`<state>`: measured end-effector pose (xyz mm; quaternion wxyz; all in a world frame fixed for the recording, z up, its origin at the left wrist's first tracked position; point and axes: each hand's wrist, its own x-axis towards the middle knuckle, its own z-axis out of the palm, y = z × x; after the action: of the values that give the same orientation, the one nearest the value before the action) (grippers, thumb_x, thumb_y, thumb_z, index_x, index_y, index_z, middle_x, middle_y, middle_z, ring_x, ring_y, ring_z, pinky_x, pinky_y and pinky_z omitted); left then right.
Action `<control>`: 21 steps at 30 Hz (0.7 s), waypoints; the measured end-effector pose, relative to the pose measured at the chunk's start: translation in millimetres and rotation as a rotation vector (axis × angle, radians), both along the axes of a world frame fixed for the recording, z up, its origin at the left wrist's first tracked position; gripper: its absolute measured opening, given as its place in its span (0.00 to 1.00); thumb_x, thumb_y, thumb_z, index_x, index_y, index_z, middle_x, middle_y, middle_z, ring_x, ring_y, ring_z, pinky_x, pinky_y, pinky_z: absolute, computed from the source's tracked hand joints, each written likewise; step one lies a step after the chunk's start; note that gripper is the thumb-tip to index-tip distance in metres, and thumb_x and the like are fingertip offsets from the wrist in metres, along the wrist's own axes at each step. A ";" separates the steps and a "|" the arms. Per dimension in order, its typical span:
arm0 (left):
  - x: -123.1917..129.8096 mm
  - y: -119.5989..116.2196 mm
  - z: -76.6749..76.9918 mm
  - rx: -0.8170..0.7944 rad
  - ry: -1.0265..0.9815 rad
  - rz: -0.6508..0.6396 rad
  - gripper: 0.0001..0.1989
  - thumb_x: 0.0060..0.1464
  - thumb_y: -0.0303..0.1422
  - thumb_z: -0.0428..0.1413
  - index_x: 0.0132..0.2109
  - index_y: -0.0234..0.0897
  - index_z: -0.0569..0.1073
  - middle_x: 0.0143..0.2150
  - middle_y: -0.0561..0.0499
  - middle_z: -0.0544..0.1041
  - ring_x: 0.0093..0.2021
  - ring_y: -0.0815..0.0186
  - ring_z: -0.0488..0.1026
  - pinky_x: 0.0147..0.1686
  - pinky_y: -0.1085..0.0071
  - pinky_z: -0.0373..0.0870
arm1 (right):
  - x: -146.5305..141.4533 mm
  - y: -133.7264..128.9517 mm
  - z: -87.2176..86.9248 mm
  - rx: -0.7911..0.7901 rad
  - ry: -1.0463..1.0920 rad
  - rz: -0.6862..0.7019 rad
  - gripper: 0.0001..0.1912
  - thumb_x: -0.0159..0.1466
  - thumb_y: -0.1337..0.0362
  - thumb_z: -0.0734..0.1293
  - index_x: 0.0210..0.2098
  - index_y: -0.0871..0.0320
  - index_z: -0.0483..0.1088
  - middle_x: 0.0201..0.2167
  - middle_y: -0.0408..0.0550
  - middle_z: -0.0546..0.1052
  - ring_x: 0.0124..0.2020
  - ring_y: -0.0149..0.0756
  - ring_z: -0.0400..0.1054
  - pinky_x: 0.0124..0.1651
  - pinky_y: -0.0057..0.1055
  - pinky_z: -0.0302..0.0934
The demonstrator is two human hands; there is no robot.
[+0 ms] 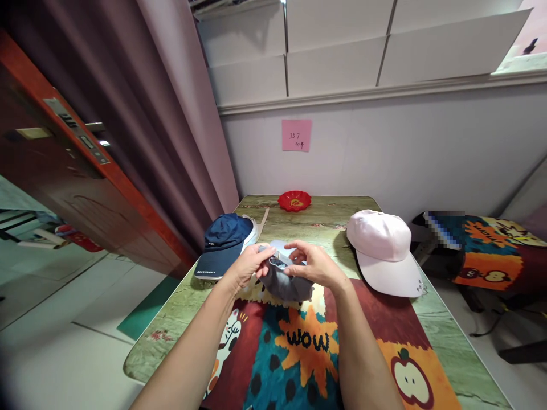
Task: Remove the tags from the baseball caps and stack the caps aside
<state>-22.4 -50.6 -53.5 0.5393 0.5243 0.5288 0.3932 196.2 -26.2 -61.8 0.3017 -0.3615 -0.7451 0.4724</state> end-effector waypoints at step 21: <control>12.7 -1.7 -2.2 0.024 -0.131 0.081 0.21 0.45 0.48 0.66 0.31 0.34 0.71 0.19 0.56 0.70 0.13 0.78 0.58 0.14 0.79 0.47 | 6.7 -10.2 21.4 0.214 -0.098 -0.178 0.19 0.60 0.50 0.71 0.47 0.53 0.77 0.47 0.50 0.81 0.46 0.44 0.75 0.49 0.38 0.67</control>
<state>-9.7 -52.3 -55.6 0.5502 0.4820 0.5083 0.4544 202.8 -36.4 -40.3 0.3427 -0.4146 -0.7700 0.3433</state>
